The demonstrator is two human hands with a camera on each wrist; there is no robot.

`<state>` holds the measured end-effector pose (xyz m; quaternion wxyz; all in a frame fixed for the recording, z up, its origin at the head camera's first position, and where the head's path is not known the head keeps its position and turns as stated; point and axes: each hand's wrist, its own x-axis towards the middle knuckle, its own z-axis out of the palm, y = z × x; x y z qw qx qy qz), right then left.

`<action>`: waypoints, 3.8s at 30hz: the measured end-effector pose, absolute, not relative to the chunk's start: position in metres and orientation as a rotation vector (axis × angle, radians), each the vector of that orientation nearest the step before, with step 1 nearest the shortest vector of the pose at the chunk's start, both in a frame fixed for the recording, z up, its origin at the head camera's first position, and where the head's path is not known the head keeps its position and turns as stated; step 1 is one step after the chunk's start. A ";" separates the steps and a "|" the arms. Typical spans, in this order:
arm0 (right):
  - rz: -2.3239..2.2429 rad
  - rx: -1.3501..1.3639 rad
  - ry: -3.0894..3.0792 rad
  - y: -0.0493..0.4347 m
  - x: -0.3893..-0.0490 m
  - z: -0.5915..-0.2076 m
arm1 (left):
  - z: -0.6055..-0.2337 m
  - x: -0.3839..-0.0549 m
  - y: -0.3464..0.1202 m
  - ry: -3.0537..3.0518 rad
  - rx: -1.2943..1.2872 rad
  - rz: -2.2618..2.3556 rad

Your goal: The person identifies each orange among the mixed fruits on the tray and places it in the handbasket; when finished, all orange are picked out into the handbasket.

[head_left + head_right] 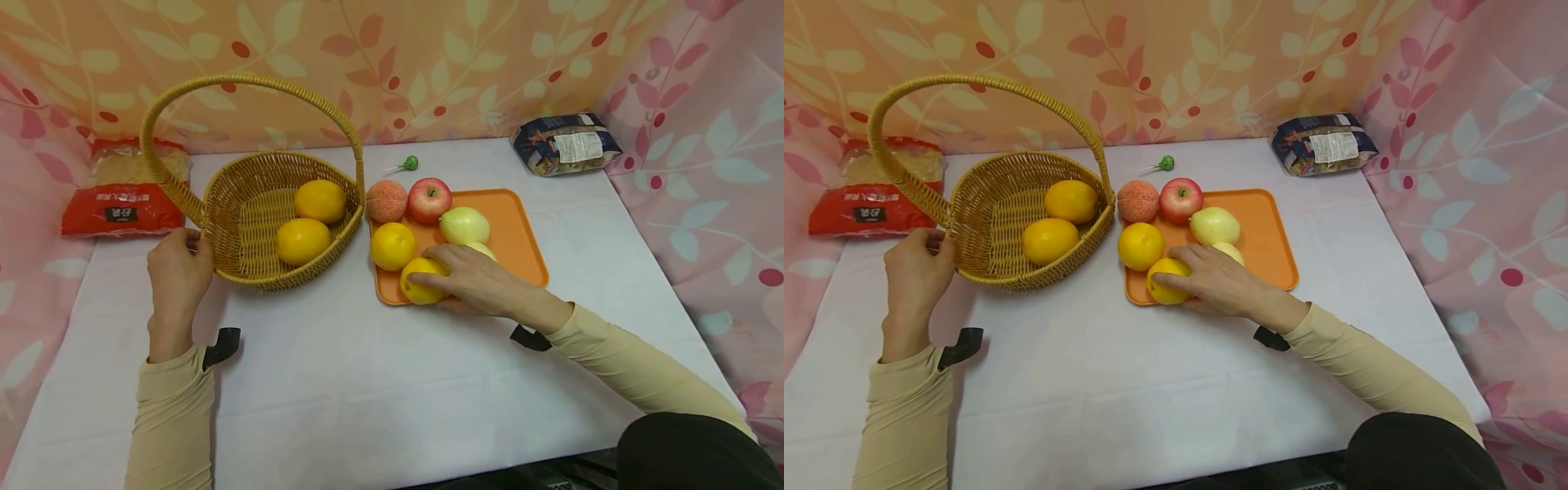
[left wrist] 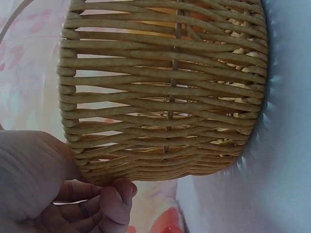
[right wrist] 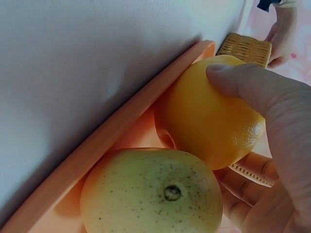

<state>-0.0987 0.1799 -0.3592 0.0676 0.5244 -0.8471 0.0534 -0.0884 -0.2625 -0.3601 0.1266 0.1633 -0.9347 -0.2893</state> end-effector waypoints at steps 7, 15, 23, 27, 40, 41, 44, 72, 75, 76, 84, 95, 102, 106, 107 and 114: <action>0.179 1.578 -2.544 0.181 -0.096 -0.356 | -0.362 -0.088 -0.262 -2.718 0.469 -0.840; 0.276 1.605 -2.485 0.180 -0.095 -0.342 | -0.360 -0.089 -0.261 -2.718 0.460 -0.839; 0.395 1.647 -2.321 0.167 -0.105 -0.324 | -0.358 -0.088 -0.261 -2.727 0.468 -0.842; 0.425 1.643 -2.301 0.158 -0.112 -0.314 | -0.359 -0.088 -0.262 -2.725 0.475 -0.844; 0.441 1.661 -2.255 0.115 -0.138 -0.279 | -0.359 -0.088 -0.262 -2.715 0.477 -0.844; 0.443 1.662 -2.254 0.110 -0.139 -0.277 | -0.359 -0.088 -0.262 -2.715 0.478 -0.846; 0.437 1.659 -2.261 0.096 -0.143 -0.273 | -0.359 -0.088 -0.262 -2.718 0.478 -0.851; 0.271 1.537 -2.600 -0.013 -0.172 -0.259 | -0.359 -0.088 -0.261 -2.720 0.474 -0.840; 0.215 1.506 -2.633 -0.024 -0.177 -0.259 | -0.359 -0.088 -0.261 -2.725 0.480 -0.845; 0.195 1.495 -2.636 -0.027 -0.178 -0.260 | -0.359 -0.088 -0.262 -2.726 0.482 -0.849; 0.077 1.432 -2.616 -0.048 -0.193 -0.263 | -0.360 -0.088 -0.261 -2.691 0.453 -0.838; 0.050 1.398 -2.782 -0.059 -0.209 -0.269 | -0.360 -0.088 -0.258 -2.665 0.431 -0.824; 0.045 1.373 -2.814 -0.065 -0.217 -0.275 | -0.360 -0.087 -0.259 -2.655 0.427 -0.813; 0.030 1.360 -2.825 -0.068 -0.220 -0.279 | -0.360 -0.086 -0.259 -2.664 0.438 -0.813; 0.026 1.359 -2.825 -0.069 -0.221 -0.280 | -0.360 -0.086 -0.259 -2.667 0.440 -0.813; -0.092 1.360 -2.847 -0.072 -0.228 -0.285 | -0.360 -0.087 -0.258 -2.672 0.442 -0.816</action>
